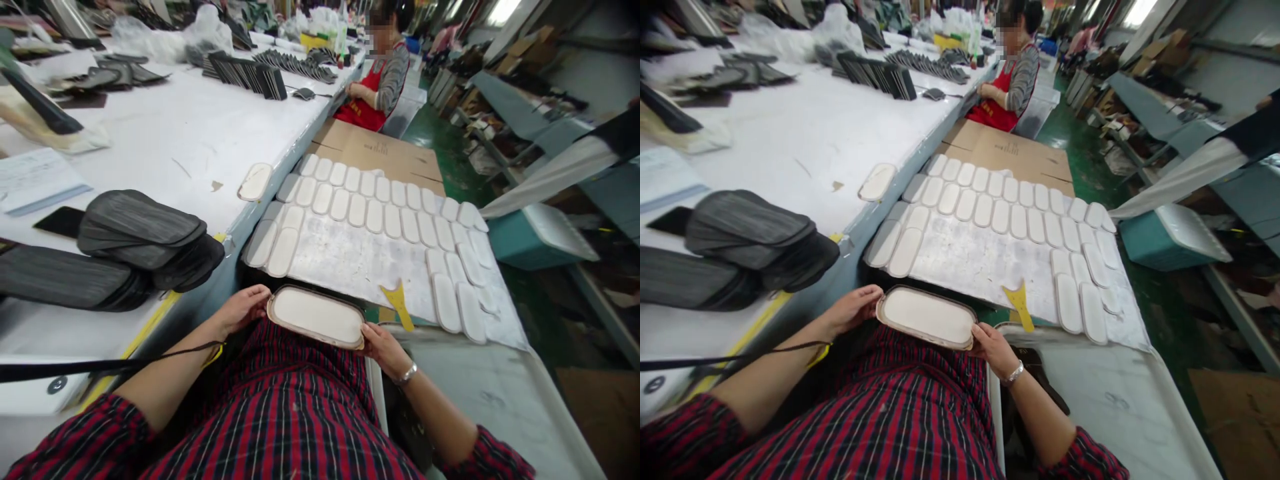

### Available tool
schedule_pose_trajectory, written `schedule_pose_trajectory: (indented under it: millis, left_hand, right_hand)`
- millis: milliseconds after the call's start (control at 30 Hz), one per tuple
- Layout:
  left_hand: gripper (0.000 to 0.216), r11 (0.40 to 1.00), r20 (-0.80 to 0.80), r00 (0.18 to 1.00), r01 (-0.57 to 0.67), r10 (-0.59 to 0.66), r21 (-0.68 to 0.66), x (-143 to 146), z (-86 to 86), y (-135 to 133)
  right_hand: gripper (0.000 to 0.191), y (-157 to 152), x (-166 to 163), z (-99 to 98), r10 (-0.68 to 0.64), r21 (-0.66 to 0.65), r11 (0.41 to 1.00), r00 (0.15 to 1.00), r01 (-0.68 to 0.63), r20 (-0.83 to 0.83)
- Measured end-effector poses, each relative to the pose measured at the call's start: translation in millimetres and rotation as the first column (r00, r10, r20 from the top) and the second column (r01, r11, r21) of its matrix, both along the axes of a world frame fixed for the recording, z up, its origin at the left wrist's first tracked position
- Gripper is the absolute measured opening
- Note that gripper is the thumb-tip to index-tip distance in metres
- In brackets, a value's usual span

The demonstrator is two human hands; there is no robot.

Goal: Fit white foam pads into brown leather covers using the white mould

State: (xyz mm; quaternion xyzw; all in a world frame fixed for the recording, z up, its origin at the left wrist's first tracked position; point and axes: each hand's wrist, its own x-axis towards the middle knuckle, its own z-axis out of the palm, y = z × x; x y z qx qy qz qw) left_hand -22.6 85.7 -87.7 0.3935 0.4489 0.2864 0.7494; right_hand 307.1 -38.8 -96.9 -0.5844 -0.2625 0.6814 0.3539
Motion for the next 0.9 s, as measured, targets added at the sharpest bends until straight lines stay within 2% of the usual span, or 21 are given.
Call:
schedule_pose_trajectory:
  millis: [100, 200, 300, 367, 433, 567, 667, 733, 833, 900]
  left_hand:
    - [0.035, 0.998, 0.101, 0.994, 0.040, -0.035, -0.048, 10, -14.5, -5]
    - [0.039, 0.997, 0.100, 0.993, 0.071, -0.067, -0.044, 15, -13.5, -1]
    - [0.036, 0.979, -0.073, 0.980, 0.191, -0.186, 0.072, 14, -5.1, 9]
    - [0.033, 0.942, -0.225, 0.945, 0.281, -0.237, 0.184, 13, 0.8, 16]
    - [0.032, 0.910, -0.303, 0.922, 0.325, -0.243, 0.259, 13, 4.4, 20]
    - [0.030, 0.868, -0.396, 0.881, 0.392, -0.258, 0.306, 8, 0.6, 23]
    - [0.035, 0.812, -0.500, 0.834, 0.450, -0.233, 0.371, 6, -3.9, 26]
    - [0.049, 0.760, -0.544, 0.817, 0.473, -0.190, 0.445, 11, -0.3, 31]
    - [0.066, 0.625, -0.599, 0.776, 0.569, -0.195, 0.534, 33, 16.9, 40]
    - [0.065, 0.541, -0.631, 0.711, 0.677, -0.310, 0.499, 50, 30.3, 47]
  right_hand:
    - [0.033, -3, -3, -3.2, -0.047, 0.002, 0.999, 0.998, 0.047, -0.052]
    - [0.034, -4, -4, -2.5, -0.079, -0.016, 0.997, 0.996, 0.079, -0.037]
    - [0.036, -2, -6, 0.6, -0.086, -0.037, 0.995, 0.995, 0.088, 0.059]
    - [0.038, 0, -8, 2.4, -0.074, -0.028, 0.996, 0.982, 0.080, 0.174]
    - [0.040, 1, -10, 3.5, -0.067, 0.020, 0.998, 0.950, 0.064, 0.306]
    - [0.040, -1, -8, 3.4, -0.073, 0.116, 0.993, 0.878, 0.020, 0.473]
    - [0.036, 2, 3, 1.7, -0.127, 0.244, 0.970, 0.835, -0.009, 0.535]
    - [0.038, 10, 12, 0.4, -0.178, 0.320, 0.947, 0.860, 0.018, 0.478]
    - [0.046, 31, 21, -1.7, -0.130, 0.281, 0.958, 0.956, 0.053, 0.262]
    - [0.048, 44, 20, -3.6, -0.048, 0.225, 0.974, 0.987, 0.012, 0.152]
